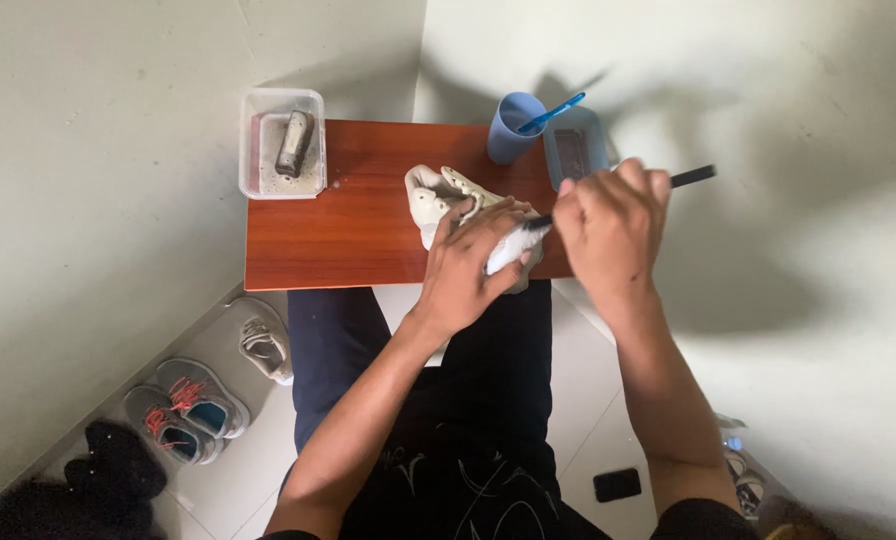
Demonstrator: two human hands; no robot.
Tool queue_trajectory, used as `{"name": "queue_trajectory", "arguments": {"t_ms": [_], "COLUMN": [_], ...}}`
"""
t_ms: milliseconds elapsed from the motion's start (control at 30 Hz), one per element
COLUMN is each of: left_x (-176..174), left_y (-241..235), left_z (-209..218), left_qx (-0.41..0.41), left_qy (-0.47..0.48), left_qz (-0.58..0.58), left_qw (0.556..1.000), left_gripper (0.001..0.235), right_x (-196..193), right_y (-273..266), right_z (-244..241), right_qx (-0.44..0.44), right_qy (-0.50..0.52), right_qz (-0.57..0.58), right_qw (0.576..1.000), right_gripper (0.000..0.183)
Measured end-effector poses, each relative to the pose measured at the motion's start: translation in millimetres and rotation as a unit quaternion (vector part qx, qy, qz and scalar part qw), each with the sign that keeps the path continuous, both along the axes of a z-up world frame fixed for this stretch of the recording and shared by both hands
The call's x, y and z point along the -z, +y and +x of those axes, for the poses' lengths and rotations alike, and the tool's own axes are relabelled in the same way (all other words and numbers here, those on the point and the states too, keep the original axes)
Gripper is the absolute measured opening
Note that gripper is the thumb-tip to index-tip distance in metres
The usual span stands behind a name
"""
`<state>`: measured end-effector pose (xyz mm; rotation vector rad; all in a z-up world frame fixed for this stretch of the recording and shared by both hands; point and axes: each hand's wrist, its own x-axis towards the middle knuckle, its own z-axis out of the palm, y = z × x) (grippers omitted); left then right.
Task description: The person scrubs a white sneaker with a small brush and wipes it with a cloth. They repeatedly dip the brush into a cup of water and continue cleaning different parts of the shoe, including the sole and upper.
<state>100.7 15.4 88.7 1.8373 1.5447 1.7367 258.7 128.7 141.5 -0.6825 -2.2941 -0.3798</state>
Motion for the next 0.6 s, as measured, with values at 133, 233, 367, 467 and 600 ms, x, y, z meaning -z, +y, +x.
{"name": "queue_trajectory", "arguments": {"t_ms": [133,233,367,467,600], "left_x": [10,9,13,17,4], "left_y": [0,-2,0,0,-7], "left_z": [5,3,3,3,2], "left_qx": [0.005,0.001,-0.008,0.000,-0.012], "left_qy": [0.025,0.029,0.038,0.040,0.019], "left_qz": [0.002,0.004,0.019,0.023,0.027], "left_qw": [1.000,1.000,0.999,0.999,0.999], "left_gripper": [0.043,0.042,0.041,0.043,0.039], "right_x": [-7,-7,-5,1,16], "right_y": [-34,-26,-25,-35,-11], "right_z": [-18,-8,-9,-16,-5], "right_qx": [-0.072,-0.024,-0.002,-0.023,-0.023], "right_qy": [-0.024,-0.034,0.002,0.011,0.082], "right_qz": [-0.002,-0.011,0.017,0.001,-0.034], "right_qw": [0.997,0.999,1.000,1.000,0.996], "right_gripper": [0.026,0.030,0.035,0.034,0.039]}}
